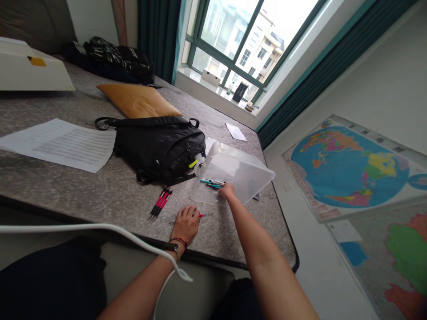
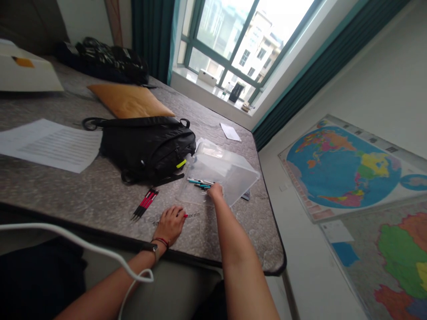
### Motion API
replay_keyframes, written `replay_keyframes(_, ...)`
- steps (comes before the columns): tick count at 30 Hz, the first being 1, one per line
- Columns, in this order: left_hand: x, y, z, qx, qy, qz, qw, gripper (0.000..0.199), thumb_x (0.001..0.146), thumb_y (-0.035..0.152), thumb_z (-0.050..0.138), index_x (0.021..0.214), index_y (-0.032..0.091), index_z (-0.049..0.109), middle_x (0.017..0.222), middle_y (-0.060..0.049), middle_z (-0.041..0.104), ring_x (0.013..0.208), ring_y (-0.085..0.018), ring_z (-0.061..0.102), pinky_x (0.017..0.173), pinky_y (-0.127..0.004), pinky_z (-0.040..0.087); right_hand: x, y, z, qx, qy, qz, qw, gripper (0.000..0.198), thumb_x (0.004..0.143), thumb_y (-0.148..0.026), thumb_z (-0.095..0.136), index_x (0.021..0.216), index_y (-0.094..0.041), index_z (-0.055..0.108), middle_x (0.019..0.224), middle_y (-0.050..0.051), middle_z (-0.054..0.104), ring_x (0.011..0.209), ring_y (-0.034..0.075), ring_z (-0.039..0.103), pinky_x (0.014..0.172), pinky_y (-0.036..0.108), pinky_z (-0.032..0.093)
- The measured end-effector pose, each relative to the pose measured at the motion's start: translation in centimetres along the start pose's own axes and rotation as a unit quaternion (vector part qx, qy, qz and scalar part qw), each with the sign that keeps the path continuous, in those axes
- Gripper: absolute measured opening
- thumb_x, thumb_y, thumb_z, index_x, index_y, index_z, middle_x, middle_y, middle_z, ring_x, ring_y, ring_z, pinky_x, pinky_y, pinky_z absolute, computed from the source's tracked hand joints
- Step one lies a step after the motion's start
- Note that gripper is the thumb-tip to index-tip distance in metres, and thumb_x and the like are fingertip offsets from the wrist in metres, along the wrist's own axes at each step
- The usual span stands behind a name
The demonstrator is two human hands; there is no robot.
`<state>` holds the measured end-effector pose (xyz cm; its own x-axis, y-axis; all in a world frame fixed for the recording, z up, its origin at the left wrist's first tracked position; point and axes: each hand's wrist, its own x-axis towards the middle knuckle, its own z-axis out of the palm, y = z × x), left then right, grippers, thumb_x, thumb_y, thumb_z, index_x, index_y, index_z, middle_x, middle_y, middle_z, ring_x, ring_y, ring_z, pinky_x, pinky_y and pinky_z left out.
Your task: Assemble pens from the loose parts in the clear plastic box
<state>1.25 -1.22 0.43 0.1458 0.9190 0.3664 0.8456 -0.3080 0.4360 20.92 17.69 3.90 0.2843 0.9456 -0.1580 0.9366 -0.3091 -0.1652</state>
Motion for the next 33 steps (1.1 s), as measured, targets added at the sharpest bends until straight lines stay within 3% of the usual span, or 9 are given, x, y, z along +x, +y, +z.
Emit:
replay_keyframes(12,0.0,0.1,0.0,0.002,0.008,-0.002,1.000,0.019,0.094,0.023,0.049,0.105,0.022,0.065,0.118,-0.010,0.064,0.112,-0.027,0.053,0.097,-0.044,0.040,-0.3,-1.9,-0.4,0.074,0.010,0.020,0.997,0.027,0.066,-0.009,0.069,0.093,-0.006,0.074,0.100,0.024,0.072,0.091,0.030,0.067,0.070,0.028,0.048)
replay_keyframes(16,0.0,0.1,-0.1,-0.002,0.013,-0.001,1.000,0.019,0.095,0.023,0.048,0.104,0.022,0.065,0.117,-0.010,0.064,0.112,-0.026,0.053,0.096,-0.044,0.041,-1.6,-1.8,-1.2,0.150,0.042,0.004,0.988,0.024,0.067,-0.013,0.068,0.090,-0.012,0.074,0.094,0.016,0.074,0.091,0.027,0.067,0.073,0.027,0.049)
replay_keyframes(20,0.0,0.1,-0.1,-0.001,0.007,-0.005,1.000,0.020,0.095,0.023,0.047,0.105,0.022,0.064,0.118,-0.011,0.063,0.112,-0.027,0.053,0.096,-0.044,0.040,-7.2,0.2,0.1,0.245,0.044,-0.022,0.968,0.030,0.075,-0.029,0.061,0.100,-0.016,0.073,0.086,0.006,0.073,0.078,0.018,0.068,0.066,0.025,0.051)
replay_keyframes(21,0.0,0.1,-0.1,-0.001,0.005,-0.005,1.000,0.020,0.095,0.023,0.047,0.105,0.022,0.064,0.118,-0.010,0.063,0.112,-0.027,0.053,0.096,-0.045,0.040,-9.3,0.9,0.9,0.285,0.033,-0.024,0.958,0.034,0.076,-0.034,0.061,0.103,-0.016,0.071,0.085,0.005,0.073,0.074,0.017,0.068,0.061,0.024,0.051)
replay_keyframes(24,0.0,0.1,0.0,-0.006,0.002,-0.003,1.000,0.021,0.096,0.023,0.046,0.105,0.022,0.064,0.118,-0.011,0.063,0.112,-0.027,0.053,0.096,-0.045,0.040,-15.6,2.5,3.7,0.556,-0.025,0.001,0.831,0.040,0.069,-0.041,0.074,0.098,-0.014,0.070,0.084,0.007,0.071,0.071,0.018,0.067,0.055,0.025,0.052)
replay_keyframes(26,0.0,0.1,-0.1,-0.009,0.002,-0.004,1.000,0.021,0.095,0.023,0.046,0.106,0.021,0.064,0.118,-0.012,0.063,0.114,-0.027,0.052,0.096,-0.045,0.040,-18.7,2.8,5.2,0.627,-0.041,0.015,0.778,0.039,0.066,-0.042,0.079,0.093,-0.015,0.071,0.082,0.006,0.070,0.071,0.018,0.066,0.054,0.025,0.053)
replay_keyframes(29,0.0,0.3,-0.2,-0.009,0.001,-0.007,1.000,0.022,0.095,0.022,0.045,0.107,0.021,0.064,0.117,-0.012,0.063,0.114,-0.027,0.052,0.097,-0.045,0.040,-20.9,2.0,6.1,0.667,-0.038,0.029,0.744,0.039,0.066,-0.042,0.081,0.092,-0.015,0.072,0.082,0.006,0.071,0.073,0.018,0.067,0.056,0.026,0.056)
replay_keyframes(33,0.0,0.4,-0.4,-0.007,-0.002,-0.004,1.000,0.021,0.095,0.023,0.045,0.104,0.020,0.064,0.116,-0.012,0.063,0.114,-0.027,0.052,0.097,-0.044,0.040,-20.9,0.5,6.1,0.678,-0.034,0.024,0.734,0.038,0.068,-0.041,0.080,0.094,-0.015,0.072,0.087,0.006,0.072,0.076,0.017,0.067,0.058,0.024,0.055)
